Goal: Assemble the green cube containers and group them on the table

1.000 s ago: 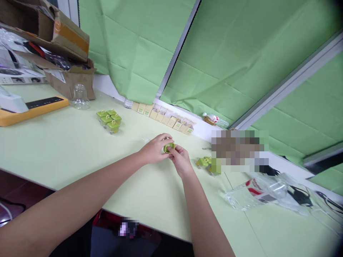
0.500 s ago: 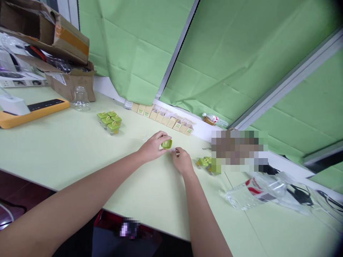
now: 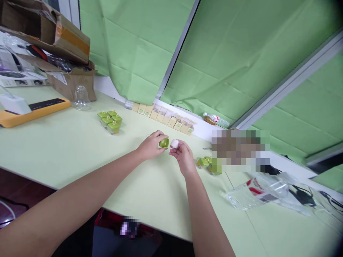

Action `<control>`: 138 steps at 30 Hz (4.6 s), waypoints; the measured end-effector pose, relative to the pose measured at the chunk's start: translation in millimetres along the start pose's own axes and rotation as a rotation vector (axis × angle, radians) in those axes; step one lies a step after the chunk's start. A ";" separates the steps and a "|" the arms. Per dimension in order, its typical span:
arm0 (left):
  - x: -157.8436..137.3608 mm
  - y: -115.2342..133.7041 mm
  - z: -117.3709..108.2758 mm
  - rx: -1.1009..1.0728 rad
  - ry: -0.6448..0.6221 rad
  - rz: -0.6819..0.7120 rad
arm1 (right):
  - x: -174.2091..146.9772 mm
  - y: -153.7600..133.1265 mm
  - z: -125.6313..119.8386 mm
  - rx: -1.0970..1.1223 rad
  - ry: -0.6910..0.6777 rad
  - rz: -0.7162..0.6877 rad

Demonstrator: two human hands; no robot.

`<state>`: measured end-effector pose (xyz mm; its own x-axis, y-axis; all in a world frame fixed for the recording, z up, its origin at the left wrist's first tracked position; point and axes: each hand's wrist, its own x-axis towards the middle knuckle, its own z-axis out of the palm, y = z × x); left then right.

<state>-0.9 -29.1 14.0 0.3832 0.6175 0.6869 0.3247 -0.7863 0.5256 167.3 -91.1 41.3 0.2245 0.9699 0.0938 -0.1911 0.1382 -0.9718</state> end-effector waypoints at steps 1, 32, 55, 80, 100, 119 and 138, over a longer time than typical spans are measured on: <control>0.0 -0.2 0.0 0.009 0.003 0.002 | -1.2 1.0 2.2 -0.010 -0.009 -0.003; 0.7 4.2 -3.9 0.082 -0.209 -0.021 | -7.9 19.3 14.4 -0.394 0.056 -0.334; 0.1 2.1 -0.8 -0.018 -0.131 -0.024 | -4.6 21.2 10.4 -0.422 0.059 -0.286; -0.3 1.5 -1.7 0.021 -0.138 -0.031 | -7.7 12.7 11.5 -0.440 0.060 -0.277; -2.1 -1.8 -0.1 0.045 -0.154 -0.044 | -0.9 25.9 0.4 -0.607 -0.017 -0.468; -0.1 -0.1 -1.3 0.012 -0.161 -0.049 | -5.4 11.1 0.5 -0.548 -0.053 -0.315; 0.9 -4.2 -4.9 -0.009 -0.167 -0.024 | -6.5 11.7 0.6 -0.503 -0.115 -0.314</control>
<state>-6.1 -25.4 14.9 0.5139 0.6303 0.5820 0.3278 -0.7712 0.5457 163.0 -95.6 29.5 0.0867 0.9173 0.3887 0.3492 0.3375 -0.8742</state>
